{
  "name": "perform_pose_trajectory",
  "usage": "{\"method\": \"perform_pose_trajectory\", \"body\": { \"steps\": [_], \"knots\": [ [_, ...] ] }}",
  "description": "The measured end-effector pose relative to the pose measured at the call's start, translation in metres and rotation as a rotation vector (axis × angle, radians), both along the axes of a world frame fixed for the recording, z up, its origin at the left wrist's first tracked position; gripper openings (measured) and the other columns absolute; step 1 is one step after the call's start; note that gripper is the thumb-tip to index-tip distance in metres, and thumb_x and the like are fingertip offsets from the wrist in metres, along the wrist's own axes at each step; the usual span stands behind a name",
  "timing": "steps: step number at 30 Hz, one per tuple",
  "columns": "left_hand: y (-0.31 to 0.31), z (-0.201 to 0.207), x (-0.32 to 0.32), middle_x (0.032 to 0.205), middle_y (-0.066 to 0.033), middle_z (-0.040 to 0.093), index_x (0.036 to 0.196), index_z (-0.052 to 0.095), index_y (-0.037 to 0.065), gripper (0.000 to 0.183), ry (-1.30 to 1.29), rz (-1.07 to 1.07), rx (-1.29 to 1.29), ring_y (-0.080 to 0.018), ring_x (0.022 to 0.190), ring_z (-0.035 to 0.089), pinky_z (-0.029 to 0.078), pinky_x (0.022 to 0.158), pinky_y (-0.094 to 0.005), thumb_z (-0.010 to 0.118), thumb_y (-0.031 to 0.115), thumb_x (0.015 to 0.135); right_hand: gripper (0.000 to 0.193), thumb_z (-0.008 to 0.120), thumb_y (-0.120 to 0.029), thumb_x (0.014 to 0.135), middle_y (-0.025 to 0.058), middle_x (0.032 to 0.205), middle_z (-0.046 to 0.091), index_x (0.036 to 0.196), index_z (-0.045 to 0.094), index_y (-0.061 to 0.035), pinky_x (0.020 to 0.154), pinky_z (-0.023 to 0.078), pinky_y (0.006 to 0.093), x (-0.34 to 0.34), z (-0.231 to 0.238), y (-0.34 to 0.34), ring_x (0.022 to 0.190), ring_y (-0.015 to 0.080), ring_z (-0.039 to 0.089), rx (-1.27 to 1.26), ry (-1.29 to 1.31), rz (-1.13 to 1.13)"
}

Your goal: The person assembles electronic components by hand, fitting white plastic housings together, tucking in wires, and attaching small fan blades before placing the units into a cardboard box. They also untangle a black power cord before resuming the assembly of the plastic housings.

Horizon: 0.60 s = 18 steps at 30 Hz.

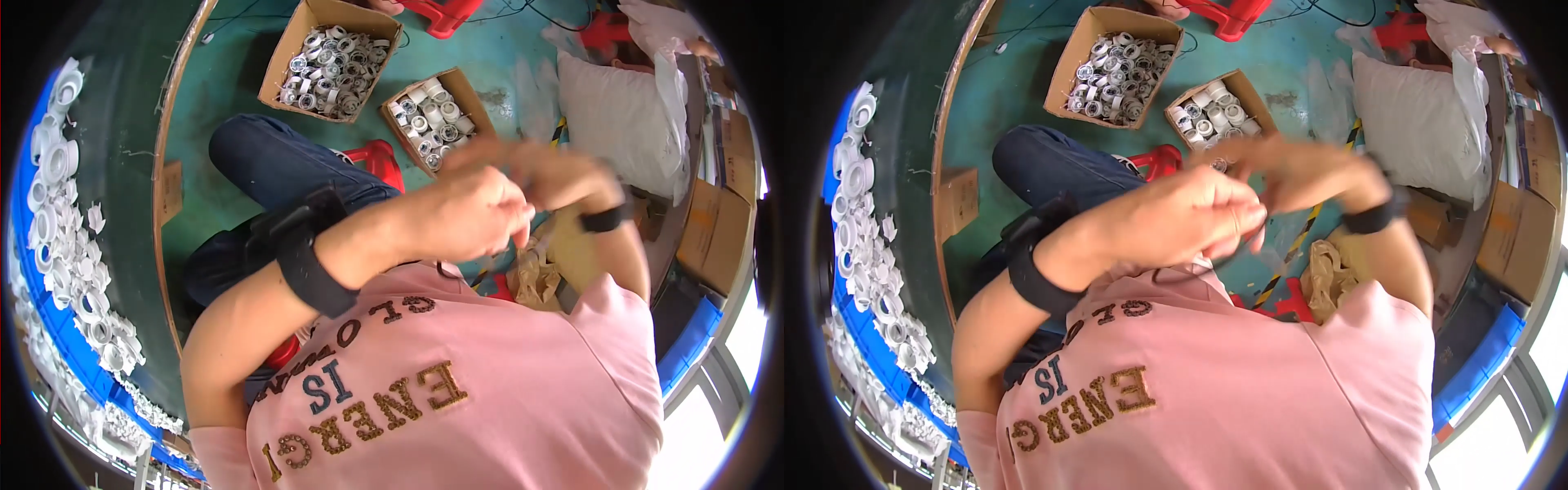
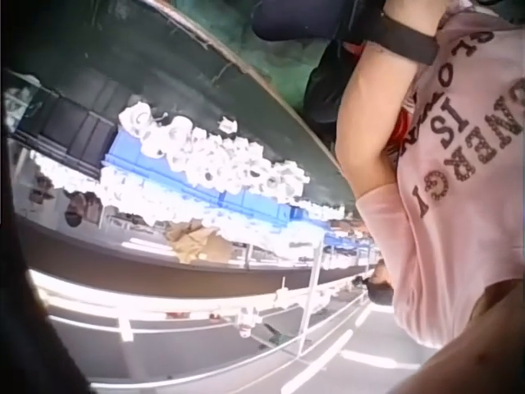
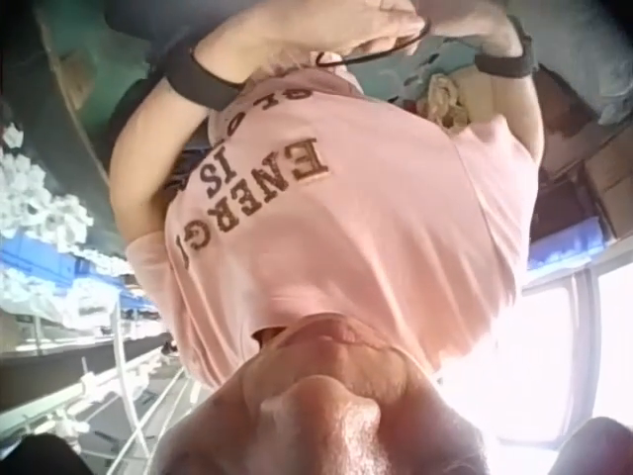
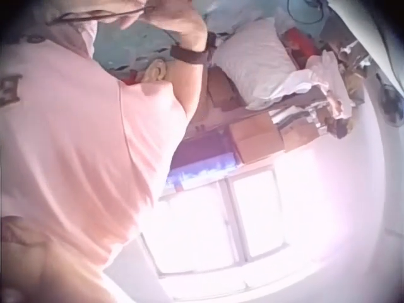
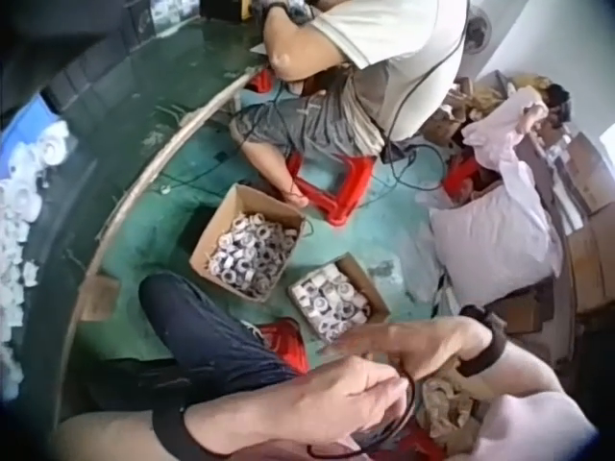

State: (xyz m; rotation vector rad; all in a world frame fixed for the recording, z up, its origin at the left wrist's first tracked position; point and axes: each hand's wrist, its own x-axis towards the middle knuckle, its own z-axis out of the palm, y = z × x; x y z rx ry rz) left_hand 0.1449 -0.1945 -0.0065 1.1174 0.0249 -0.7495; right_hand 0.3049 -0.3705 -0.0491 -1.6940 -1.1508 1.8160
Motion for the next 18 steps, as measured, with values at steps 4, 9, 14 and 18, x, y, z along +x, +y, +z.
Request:
{"method": "perform_pose_trajectory", "body": {
  "steps": [4, 9, 14, 18],
  "knots": [
    [0.01, -0.026, 0.005, 0.057, 0.0015, 0.048, 0.083, 0.059, -0.001, 0.033, 0.027, 0.066, -0.125, -0.0045, 0.048, 0.043, 0.037, 0.048, -0.0211, 0.044, 0.023, 0.101, 0.027, 0.063, -0.016, 0.091, 0.0031, 0.112, 0.063, 0.116, 0.062, -0.0083, 0.09, 0.046, 0.0292, -0.094, -0.038, -0.005, 0.108, 0.0118, 0.055, -0.097, 0.438, -0.218],
    [0.006, -0.073, -0.02, 0.069, -0.0025, 0.059, 0.09, 0.06, -0.001, 0.032, 0.033, -0.01, 0.016, -0.0065, 0.059, 0.052, 0.044, 0.056, -0.0214, 0.048, 0.027, 0.099, 0.043, 0.044, -0.036, 0.096, 0.0141, 0.082, 0.069, 0.091, 0.066, 0.0001, 0.074, 0.054, 0.0301, -0.094, -0.08, -0.066, 0.075, 0.0199, 0.067, -0.797, 0.237, 0.116],
    [0.012, -0.122, -0.058, 0.077, -0.0032, 0.062, 0.094, 0.061, -0.001, 0.029, -0.124, 0.031, 0.318, -0.0082, 0.069, 0.057, 0.046, 0.062, -0.0229, 0.05, 0.026, 0.097, 0.046, 0.044, -0.034, 0.094, 0.0172, 0.077, 0.068, 0.086, 0.064, 0.0058, 0.065, 0.057, 0.0321, -0.101, -0.009, -0.103, 0.069, 0.023, 0.069, -1.254, 0.626, 0.615],
    [0.03, -0.107, -0.066, 0.069, -0.0018, 0.06, 0.093, 0.063, -0.001, 0.026, 0.066, 0.208, 0.221, -0.0069, 0.065, 0.055, 0.042, 0.057, -0.0228, 0.052, 0.023, 0.094, 0.044, 0.049, -0.033, 0.097, 0.0199, 0.082, 0.067, 0.086, 0.063, 0.0077, 0.061, 0.057, 0.0352, -0.001, 0.032, 0.005, 0.069, 0.0276, 0.068, -0.35, 0.872, -0.231]
  ]
}}
